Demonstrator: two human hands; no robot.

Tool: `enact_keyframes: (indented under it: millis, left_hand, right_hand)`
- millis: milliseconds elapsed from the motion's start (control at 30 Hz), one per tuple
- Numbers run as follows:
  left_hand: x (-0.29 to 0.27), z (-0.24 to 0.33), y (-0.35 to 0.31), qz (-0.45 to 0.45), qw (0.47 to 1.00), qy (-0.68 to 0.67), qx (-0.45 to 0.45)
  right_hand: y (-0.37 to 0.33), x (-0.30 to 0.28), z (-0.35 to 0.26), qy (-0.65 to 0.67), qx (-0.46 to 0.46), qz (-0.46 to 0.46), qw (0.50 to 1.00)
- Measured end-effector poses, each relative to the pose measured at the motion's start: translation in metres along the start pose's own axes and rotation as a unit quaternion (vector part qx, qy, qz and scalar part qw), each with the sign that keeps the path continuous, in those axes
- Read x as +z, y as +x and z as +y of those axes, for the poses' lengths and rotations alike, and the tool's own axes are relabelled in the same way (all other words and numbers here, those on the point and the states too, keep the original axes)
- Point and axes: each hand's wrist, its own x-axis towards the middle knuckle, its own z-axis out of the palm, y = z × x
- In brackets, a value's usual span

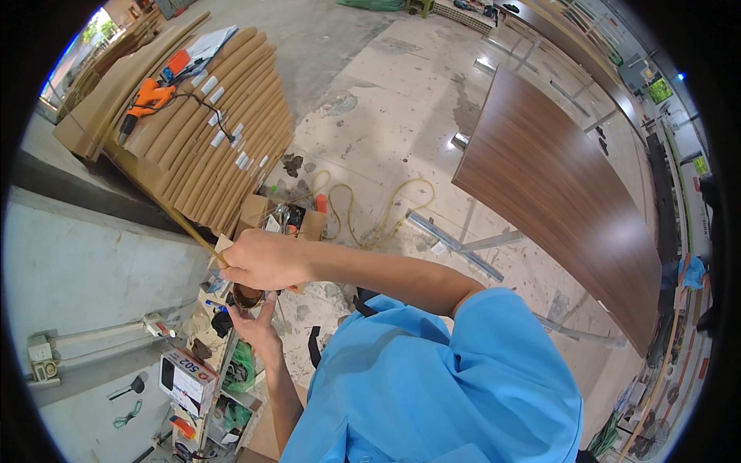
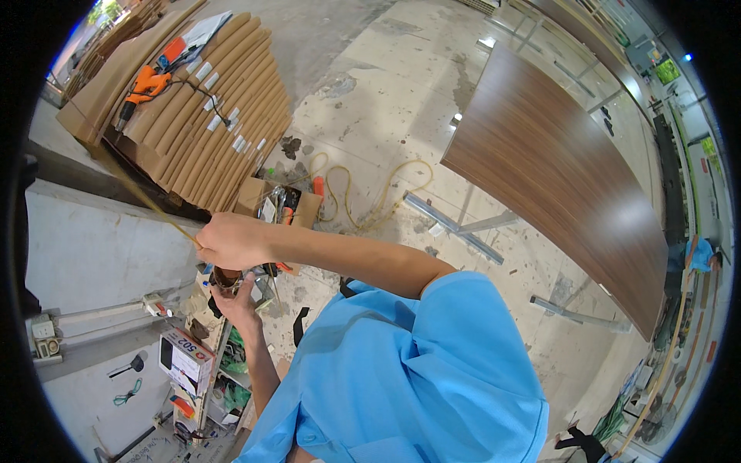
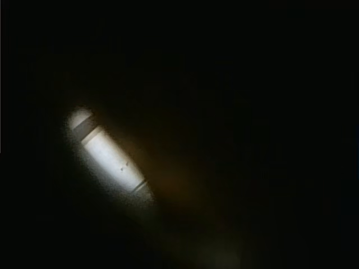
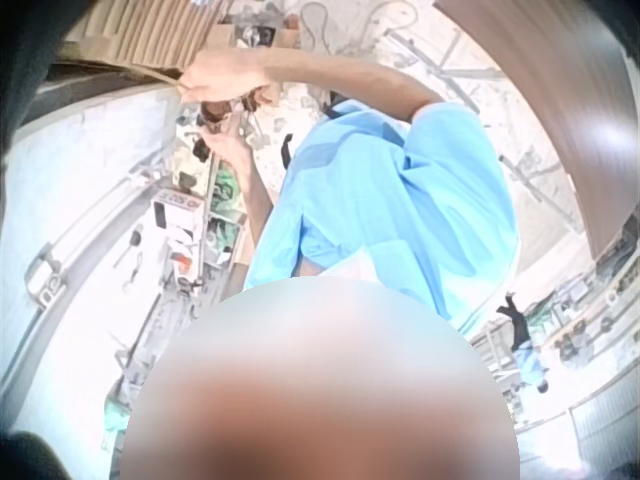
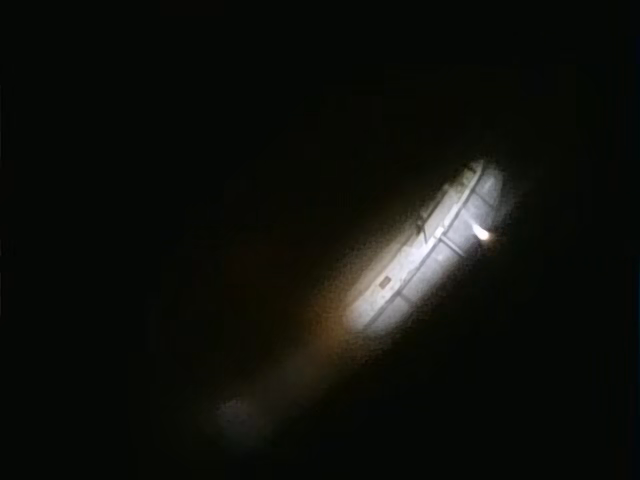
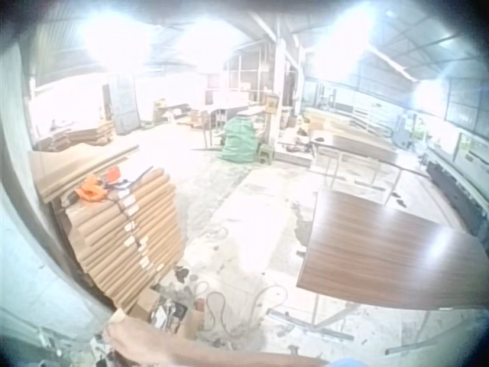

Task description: The person mixes a brown liquid in a small container using a stick, then pours more liquid from a yellow bottle into the same container. They stir again and wipe the edge of a wooden tabletop with a black cloth while holding the container.

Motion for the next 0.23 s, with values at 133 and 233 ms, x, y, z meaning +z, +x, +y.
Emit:
enact_keyframes:
  millis: [133, 233]
  left_hand:
    - [-0.001, -0.003, -0.002, 0.010, 1.000, 0.014, 0.011]
    - [-0.035, 0.000, -0.012, 0.055, 0.996, 0.074, -0.016]
  right_hand:
    - [-0.003, 0.000, -0.001, -0.037, -0.032, 0.043, 0.998]
    - [-0.002, 0.006, -0.003, 0.050, -0.065, 0.022, 0.996]
